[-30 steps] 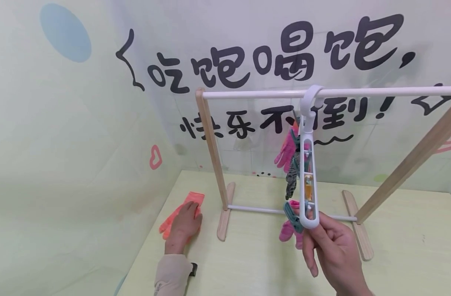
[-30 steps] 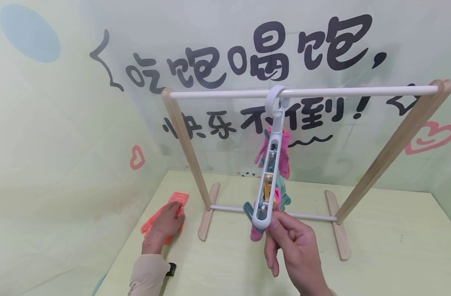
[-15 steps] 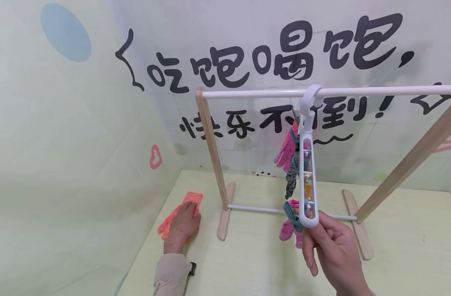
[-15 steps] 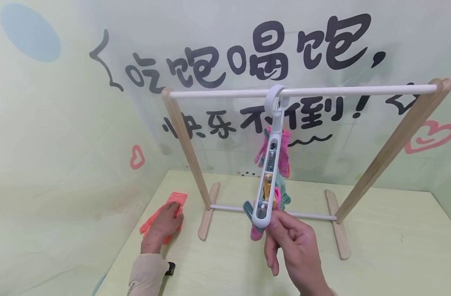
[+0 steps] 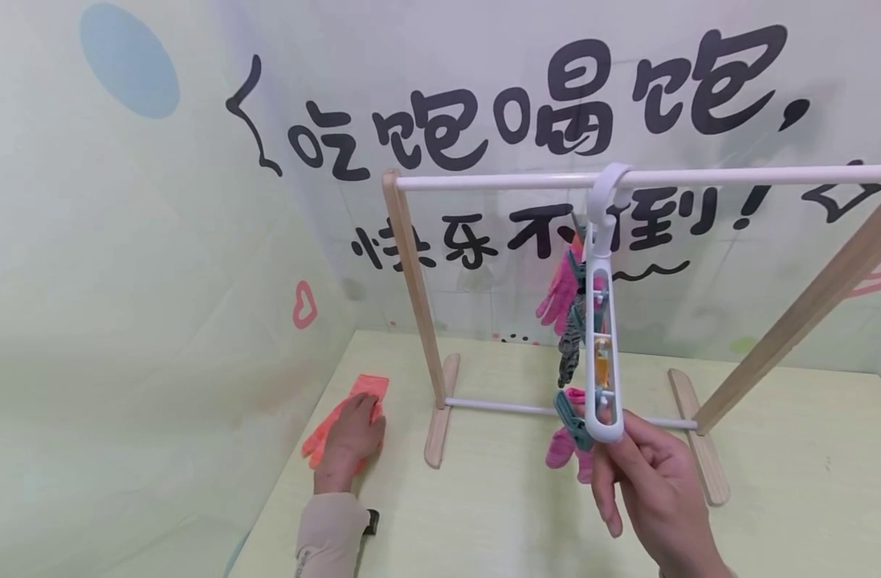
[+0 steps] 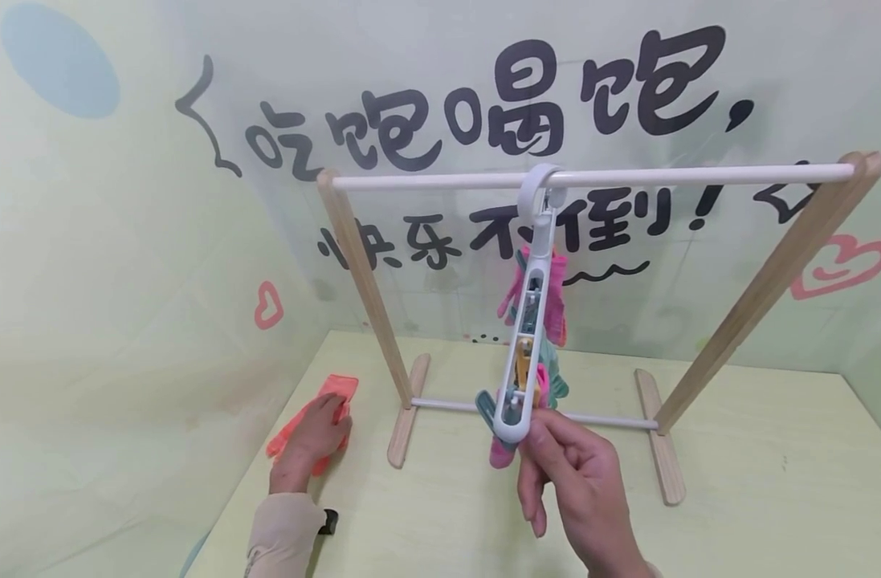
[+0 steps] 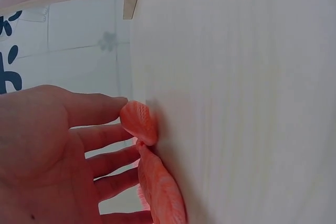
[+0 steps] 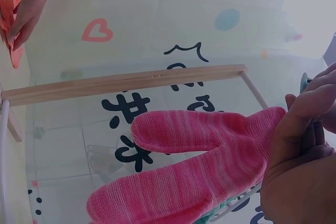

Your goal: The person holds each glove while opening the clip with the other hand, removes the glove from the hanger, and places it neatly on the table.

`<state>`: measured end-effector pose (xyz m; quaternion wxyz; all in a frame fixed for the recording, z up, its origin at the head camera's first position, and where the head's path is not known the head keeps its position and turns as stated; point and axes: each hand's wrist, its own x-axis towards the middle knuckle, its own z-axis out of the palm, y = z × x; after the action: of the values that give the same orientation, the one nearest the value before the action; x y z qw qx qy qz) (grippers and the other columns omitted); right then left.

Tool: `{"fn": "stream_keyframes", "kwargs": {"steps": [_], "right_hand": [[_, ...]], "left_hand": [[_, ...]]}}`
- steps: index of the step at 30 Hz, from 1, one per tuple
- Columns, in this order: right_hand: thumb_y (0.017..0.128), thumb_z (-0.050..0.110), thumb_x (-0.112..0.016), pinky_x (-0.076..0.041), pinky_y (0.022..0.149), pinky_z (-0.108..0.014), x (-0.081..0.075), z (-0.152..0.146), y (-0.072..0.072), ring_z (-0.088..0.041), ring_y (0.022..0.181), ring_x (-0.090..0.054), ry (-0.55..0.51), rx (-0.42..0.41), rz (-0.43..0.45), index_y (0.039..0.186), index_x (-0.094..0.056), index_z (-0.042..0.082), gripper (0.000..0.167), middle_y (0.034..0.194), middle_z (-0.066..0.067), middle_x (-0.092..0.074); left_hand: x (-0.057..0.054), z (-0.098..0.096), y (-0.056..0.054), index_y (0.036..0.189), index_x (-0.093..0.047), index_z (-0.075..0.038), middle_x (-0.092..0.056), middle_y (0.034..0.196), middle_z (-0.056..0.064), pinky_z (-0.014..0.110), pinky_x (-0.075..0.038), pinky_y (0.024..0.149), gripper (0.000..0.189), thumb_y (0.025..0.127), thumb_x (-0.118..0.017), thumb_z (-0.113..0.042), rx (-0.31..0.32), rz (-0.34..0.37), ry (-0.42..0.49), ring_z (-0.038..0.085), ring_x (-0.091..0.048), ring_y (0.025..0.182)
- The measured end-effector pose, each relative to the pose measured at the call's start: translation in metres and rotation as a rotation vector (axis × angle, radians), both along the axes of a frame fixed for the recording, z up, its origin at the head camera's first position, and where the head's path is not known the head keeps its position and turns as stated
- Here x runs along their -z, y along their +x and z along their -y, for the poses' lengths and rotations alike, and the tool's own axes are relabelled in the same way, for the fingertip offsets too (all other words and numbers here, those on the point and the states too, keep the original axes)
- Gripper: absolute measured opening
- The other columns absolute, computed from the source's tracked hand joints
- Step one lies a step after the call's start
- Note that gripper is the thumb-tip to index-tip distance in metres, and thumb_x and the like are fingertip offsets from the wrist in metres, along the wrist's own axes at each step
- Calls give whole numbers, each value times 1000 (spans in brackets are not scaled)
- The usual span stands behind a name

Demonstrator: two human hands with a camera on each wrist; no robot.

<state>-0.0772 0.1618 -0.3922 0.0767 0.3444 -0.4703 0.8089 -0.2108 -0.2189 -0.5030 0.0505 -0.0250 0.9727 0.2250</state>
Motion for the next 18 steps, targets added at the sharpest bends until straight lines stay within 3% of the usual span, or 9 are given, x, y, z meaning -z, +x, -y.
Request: {"fn": "stream_keyframes", "kwargs": {"steps": [4, 7, 14, 18], "right_hand": [[105, -18, -17, -31, 40, -31, 0, 0, 0, -24, 37, -42, 0, 5, 3, 139, -52, -16, 49, 65, -15, -53], [104, -19, -20, -30, 43, -35, -1, 0, 2, -23, 37, -43, 9, 63, 12, 132, -58, -14, 47, 65, -13, -57], [100, -24, -24, -30, 33, -29, -5, -3, 3, -20, 39, -41, -57, 256, -22, 118, -64, -14, 45, 63, -9, -59], [99, -23, -32, -26, 32, -29, -9, -6, 5, -16, 39, -41, -37, 412, 32, 111, -68, -12, 39, 58, -6, -55]], "left_hand": [[-1, 0, 1, 151, -47, 3, -42, 160, 26, 61, -36, 121, 51, 104, -52, -17, -9, 14, 4, 47, -39, 149], [-1, -1, 1, 151, -47, 3, -42, 160, 26, 61, -37, 121, 51, 104, -52, -18, -12, 12, 1, 47, -39, 149], [-2, -3, -1, 149, -49, 3, -45, 157, 27, 70, -35, 117, 50, 104, -52, -19, -18, -14, -15, 47, -42, 147], [-10, -10, -1, 148, -52, 2, -48, 156, 26, 67, -36, 119, 49, 105, -55, -21, -17, -64, -8, 46, -44, 146]]}}
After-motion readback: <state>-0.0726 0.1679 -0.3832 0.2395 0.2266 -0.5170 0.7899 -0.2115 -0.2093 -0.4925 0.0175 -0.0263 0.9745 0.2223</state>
